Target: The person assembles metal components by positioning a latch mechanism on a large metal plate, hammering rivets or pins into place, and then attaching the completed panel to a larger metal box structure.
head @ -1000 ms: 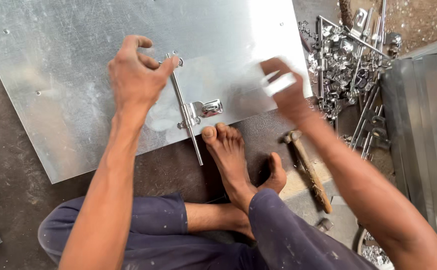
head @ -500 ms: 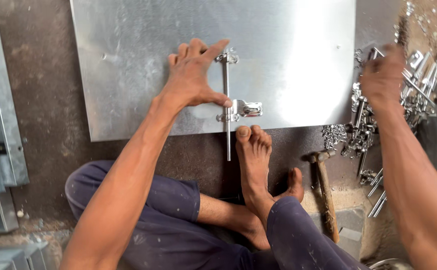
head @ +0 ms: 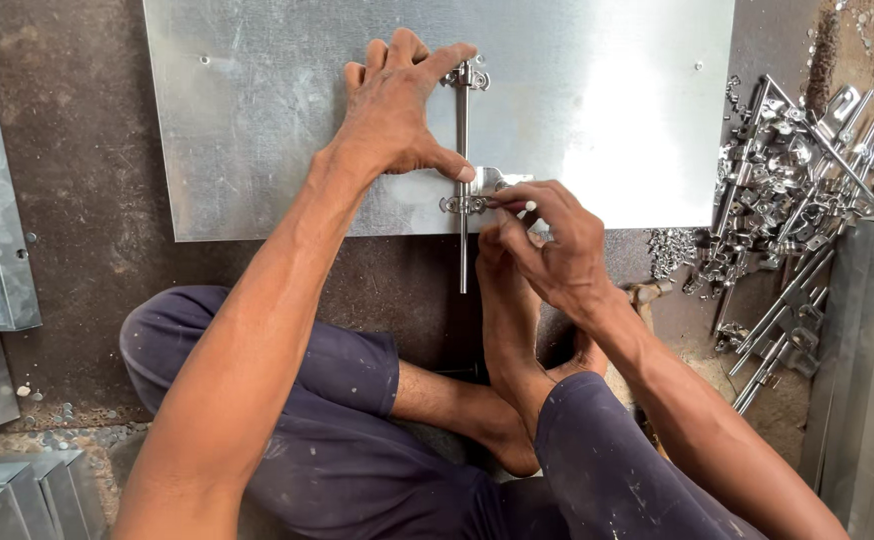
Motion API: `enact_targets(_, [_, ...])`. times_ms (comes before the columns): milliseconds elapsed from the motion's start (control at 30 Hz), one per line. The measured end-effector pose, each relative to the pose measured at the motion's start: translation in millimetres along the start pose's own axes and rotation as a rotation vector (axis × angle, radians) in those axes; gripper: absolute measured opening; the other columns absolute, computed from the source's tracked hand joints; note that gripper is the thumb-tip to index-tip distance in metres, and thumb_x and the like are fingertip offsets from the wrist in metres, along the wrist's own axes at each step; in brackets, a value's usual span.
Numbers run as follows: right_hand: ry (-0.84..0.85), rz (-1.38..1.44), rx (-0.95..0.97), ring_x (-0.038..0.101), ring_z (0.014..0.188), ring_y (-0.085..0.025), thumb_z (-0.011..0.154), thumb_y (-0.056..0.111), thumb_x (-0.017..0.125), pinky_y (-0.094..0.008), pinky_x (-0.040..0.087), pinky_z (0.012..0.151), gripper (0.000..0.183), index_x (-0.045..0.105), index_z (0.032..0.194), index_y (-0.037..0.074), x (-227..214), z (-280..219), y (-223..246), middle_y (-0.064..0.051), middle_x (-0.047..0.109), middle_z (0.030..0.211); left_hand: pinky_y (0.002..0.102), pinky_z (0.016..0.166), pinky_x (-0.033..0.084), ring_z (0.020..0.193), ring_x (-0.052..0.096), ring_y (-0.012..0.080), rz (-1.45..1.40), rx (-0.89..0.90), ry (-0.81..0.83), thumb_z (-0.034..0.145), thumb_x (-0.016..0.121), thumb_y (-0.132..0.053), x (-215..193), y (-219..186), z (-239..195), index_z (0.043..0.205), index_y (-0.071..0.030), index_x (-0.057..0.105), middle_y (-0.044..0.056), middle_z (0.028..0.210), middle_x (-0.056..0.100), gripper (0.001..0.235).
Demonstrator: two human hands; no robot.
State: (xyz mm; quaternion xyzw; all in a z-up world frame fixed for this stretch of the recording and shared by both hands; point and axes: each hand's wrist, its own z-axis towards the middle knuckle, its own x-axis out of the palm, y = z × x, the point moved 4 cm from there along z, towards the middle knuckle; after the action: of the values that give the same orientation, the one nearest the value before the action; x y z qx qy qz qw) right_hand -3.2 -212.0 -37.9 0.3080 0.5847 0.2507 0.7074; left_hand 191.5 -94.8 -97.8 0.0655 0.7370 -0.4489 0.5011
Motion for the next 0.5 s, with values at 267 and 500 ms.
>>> enact_targets(267, [0.044,-0.015,-0.009,0.074,0.102,-0.022,0.097,0.006,0.07,-0.031,0.064,0.085,0.024,0.066,0.12,0.003,8.7,-1.6,-1.4,-0.012,0.069,0.115,0.05,0.095,0.034,0.114,0.044,0.0269,0.006,-0.023,0.008,0.021,0.101,-0.062,3.7,2.2,-1.0,0.142,-0.037,0.056,-0.001,0.115,0.053,0.131])
enact_targets(500, [0.089,-0.017,0.003,0.073,0.1,-0.021,0.096,0.008,0.072,-0.029,0.064,0.08,0.024,0.067,0.119,0.004,10.9,0.7,1.3,-0.011,0.07,0.114,0.051,0.095,0.034,0.115,0.044,0.0272,0.0,-0.021,-0.012,0.021,0.102,-0.06,5.5,2.6,-0.9,0.141,-0.038,0.057,-0.001,0.116,0.055,0.129])
